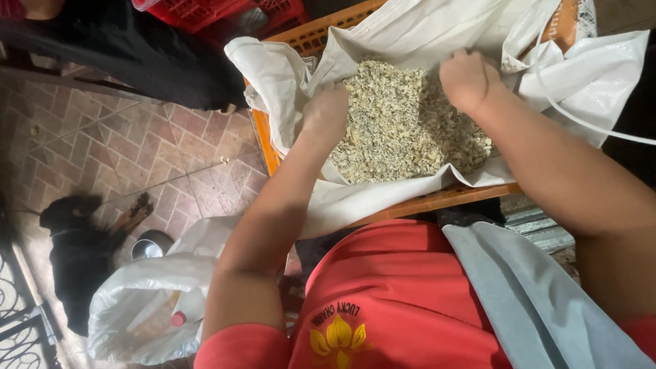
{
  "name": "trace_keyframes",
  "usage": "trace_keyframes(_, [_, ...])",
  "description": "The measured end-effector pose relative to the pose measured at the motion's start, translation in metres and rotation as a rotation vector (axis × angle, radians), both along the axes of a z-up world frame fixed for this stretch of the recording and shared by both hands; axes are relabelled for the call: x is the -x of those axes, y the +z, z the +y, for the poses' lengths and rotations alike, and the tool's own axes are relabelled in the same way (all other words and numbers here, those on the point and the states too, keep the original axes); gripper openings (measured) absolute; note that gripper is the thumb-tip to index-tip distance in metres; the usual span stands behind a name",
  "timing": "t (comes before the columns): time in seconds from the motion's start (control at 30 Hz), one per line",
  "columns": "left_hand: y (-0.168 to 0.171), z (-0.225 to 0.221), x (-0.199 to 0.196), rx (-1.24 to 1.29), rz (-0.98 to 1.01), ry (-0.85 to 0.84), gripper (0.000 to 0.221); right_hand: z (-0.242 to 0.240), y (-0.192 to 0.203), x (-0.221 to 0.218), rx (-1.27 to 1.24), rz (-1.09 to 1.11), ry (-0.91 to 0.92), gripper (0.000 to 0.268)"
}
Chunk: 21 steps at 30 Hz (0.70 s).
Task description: Mixing and sorting through dried agricultural produce in a large bag using both hands.
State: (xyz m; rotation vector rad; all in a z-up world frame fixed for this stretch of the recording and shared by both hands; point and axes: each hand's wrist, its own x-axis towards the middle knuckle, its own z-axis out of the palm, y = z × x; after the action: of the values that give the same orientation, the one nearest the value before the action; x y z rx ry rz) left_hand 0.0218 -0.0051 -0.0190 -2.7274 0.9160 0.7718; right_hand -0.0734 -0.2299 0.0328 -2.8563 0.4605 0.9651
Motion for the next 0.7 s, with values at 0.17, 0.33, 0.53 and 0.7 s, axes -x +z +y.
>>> trace_keyframes(0.17, [0.02, 0.006, 0.005, -0.228, 0.111, -0.041, 0.048, -0.014, -0.042, -0.012, 0.142, 0.414, 0.096, 0.022])
trace_keyframes(0.33, [0.016, 0.021, 0.003, -0.428, 0.17, -0.01, 0.024, -0.015, -0.04, 0.001, 0.127, 0.534, 0.293, 0.026])
trace_keyframes(0.53, [-0.025, 0.03, 0.005, -0.426, 0.085, -0.003, 0.026, -0.022, -0.096, 0.027, -0.008, 0.541, 0.338, 0.028])
trace_keyframes(0.7, [-0.023, 0.033, 0.019, -0.522, 0.188, -0.117, 0.028, -0.006, -0.067, 0.035, -0.272, 0.569, 0.183, 0.042])
